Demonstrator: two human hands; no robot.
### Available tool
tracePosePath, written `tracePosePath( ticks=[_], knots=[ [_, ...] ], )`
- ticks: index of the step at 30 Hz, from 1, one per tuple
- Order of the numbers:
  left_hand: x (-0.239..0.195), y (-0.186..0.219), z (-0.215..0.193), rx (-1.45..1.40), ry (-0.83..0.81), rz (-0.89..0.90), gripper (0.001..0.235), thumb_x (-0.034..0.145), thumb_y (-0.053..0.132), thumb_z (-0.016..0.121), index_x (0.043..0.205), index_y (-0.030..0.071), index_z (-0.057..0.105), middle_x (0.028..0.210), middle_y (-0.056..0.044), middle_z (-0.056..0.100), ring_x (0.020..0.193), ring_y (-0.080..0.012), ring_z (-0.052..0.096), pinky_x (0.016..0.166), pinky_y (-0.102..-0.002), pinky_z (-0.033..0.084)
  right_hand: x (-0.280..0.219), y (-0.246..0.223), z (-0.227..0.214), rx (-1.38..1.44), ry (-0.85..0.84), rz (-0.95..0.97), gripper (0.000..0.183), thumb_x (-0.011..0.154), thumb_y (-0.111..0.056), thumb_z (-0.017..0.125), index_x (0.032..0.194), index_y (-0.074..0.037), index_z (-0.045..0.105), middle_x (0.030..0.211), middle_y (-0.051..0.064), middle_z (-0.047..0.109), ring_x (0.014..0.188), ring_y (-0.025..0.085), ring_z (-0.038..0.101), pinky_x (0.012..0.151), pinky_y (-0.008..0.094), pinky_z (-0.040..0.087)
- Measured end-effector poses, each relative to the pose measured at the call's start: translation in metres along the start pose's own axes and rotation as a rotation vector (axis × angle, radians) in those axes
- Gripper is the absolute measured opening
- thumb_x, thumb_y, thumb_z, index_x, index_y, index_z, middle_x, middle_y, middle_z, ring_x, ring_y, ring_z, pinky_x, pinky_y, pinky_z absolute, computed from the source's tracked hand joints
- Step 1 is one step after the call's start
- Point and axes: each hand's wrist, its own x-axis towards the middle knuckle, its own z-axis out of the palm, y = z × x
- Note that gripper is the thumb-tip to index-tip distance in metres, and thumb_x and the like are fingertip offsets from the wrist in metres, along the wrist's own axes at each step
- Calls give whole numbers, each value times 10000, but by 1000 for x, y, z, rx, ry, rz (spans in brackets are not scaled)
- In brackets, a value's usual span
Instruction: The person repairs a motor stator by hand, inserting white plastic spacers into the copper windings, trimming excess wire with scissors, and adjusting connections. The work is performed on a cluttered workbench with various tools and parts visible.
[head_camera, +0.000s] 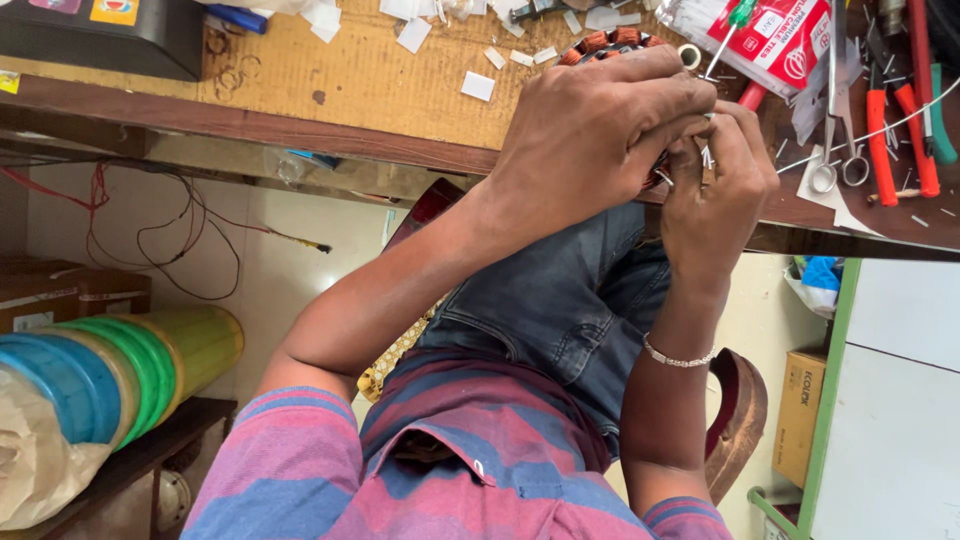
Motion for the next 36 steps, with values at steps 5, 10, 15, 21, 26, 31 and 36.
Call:
tracePosePath(
  ticks=[5, 10, 15, 21, 26, 31, 36],
  knots=[
    [1, 2, 1, 22, -3, 20, 242, 942, 164, 711, 1181, 132, 727, 1030, 5, 679, 914, -217, 722, 772, -376, 578, -5, 10, 2, 36, 15, -23, 168, 1084, -57, 742, 1087, 79, 644, 1158, 182, 678, 1077, 343, 691, 946, 395, 527],
    [3, 2, -4, -18, 24, 31, 223, 950, 202, 710, 1171, 175, 727, 1027, 34, 675, 901, -197, 718, 767, -366, 579, -2, 15, -7, 110, -31, 21, 170, 989, -25, 791, 1120, 51, 714, 1155, 157, 721, 1053, 299, 729, 929, 377, 550],
    [4, 4, -1, -6, 2, 48, 183, 978, 226, 697, 1154, 194, 734, 1005, 45, 661, 898, -199, 717, 765, -369, 578, 2, 15, -19, 20, -118, -11, 162, 920, 74, 729, 1080, 73, 704, 1143, 173, 714, 1030, 299, 727, 937, 383, 541],
    [2, 5, 3, 10, 31, 41, 180, 997, 267, 696, 1161, 200, 727, 1012, 54, 654, 886, -188, 715, 755, -362, 574, 2, 9, -21, -14, -162, 60, 137, 977, 68, 719, 1112, 73, 692, 1160, 190, 702, 1063, 347, 717, 927, 401, 539],
    [1, 2, 1, 25, 41, 75, 220, 989, 232, 708, 1205, 192, 716, 1080, 69, 664, 920, -181, 721, 712, -329, 572, 2, 6, -18, -12, -143, 26, 176, 989, 80, 703, 1163, 75, 687, 1204, 198, 692, 1089, 358, 713, 972, 412, 541],
    [2, 3, -4, 68, 66, 131, 310, 893, 231, 744, 1188, 145, 705, 1087, 50, 678, 870, -174, 721, 682, -339, 558, 4, 5, -12, -35, -116, 36, 209, 975, 74, 709, 1182, 81, 679, 1216, 197, 695, 1137, 370, 717, 971, 415, 539],
    [1, 2, -5, 81, 124, 155, 318, 859, 145, 742, 1169, 122, 678, 1130, 22, 672, 863, -179, 715, 693, -337, 555, 0, 4, -6, -60, -79, 24, 195, 982, 73, 701, 1174, 88, 672, 1207, 193, 683, 1082, 343, 712, 983, 416, 542]
  ],
)
